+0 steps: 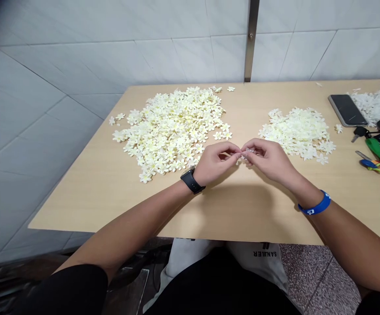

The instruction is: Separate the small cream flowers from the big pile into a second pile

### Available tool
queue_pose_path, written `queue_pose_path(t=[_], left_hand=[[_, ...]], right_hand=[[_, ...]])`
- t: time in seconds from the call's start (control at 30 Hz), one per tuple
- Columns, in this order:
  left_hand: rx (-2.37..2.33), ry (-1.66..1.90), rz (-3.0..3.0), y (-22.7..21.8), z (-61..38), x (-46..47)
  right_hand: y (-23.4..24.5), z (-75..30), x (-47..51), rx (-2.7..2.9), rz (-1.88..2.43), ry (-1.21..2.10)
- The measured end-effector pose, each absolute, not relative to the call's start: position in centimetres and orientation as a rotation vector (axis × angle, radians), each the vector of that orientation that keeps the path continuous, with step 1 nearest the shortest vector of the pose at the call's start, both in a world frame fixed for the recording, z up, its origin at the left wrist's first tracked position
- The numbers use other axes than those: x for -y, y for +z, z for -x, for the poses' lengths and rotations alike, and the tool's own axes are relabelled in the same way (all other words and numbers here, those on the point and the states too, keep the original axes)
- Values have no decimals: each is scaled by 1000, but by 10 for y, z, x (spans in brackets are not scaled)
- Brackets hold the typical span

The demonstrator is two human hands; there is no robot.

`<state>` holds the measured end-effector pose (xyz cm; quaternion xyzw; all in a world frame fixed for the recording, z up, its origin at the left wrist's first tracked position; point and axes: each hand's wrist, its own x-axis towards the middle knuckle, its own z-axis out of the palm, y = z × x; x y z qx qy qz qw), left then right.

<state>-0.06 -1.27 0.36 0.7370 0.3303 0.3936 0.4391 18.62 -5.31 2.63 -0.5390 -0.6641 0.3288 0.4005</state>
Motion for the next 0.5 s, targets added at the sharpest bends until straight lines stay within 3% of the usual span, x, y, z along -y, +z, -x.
queue_pose_path(t=[0.1,0.3,0.5], left_hand=[[-897,940,-1881,2,4,9],[-1042,657,-2244,-2,16,-6],[-945,477,-2342,-5,17,-8]], right_hand=[[34,-215,43,1606,1505,615],[50,-279,21,1512,1877,-338],[32,-232,34,1740,1619,7]])
